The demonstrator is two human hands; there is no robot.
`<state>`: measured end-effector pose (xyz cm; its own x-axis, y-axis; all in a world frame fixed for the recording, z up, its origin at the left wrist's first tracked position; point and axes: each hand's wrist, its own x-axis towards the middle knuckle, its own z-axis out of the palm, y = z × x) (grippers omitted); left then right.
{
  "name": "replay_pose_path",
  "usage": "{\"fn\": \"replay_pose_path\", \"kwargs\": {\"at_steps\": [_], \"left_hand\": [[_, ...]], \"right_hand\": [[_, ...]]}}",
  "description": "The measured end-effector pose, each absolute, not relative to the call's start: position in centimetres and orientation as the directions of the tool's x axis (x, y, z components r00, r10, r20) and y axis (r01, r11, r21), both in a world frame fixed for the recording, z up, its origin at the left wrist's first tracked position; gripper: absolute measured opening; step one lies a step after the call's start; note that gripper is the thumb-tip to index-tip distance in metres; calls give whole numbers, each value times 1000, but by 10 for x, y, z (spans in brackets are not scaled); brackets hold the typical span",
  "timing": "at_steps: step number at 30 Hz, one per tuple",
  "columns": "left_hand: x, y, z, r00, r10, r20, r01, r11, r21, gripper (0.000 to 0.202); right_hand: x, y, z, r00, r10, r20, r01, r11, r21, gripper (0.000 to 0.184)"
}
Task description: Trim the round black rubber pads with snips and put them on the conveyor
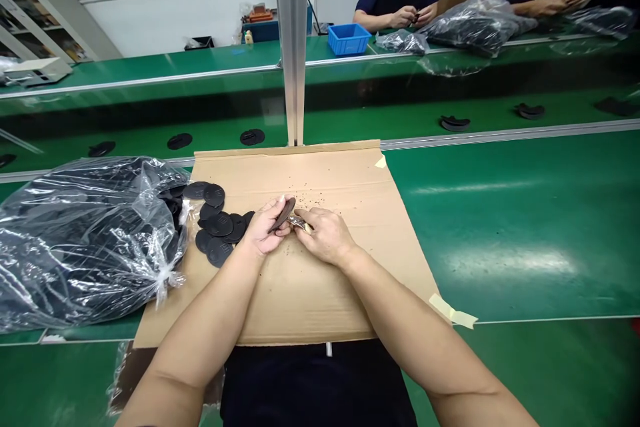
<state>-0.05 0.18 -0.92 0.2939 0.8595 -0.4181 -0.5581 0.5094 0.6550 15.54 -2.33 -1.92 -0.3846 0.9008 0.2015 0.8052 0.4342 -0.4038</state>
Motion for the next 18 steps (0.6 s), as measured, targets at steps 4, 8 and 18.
{"fn": "replay_pose_path", "kwargs": {"at_steps": [4,8,18], "left_hand": [[0,1,-11,279,866,-415,-549,499,671,23],[0,1,-12,275,871,-406,-542,489,683,26],[4,-1,-15,188,918,-350,-493,396,774,39]], "right_hand": [[156,-24,-19,-373,909,188,808,418,-416,28],[156,-24,-18,-384,909,158,816,415,-401,27],[159,-26,-11,-404,912,69,855,403,-326,19]]}}
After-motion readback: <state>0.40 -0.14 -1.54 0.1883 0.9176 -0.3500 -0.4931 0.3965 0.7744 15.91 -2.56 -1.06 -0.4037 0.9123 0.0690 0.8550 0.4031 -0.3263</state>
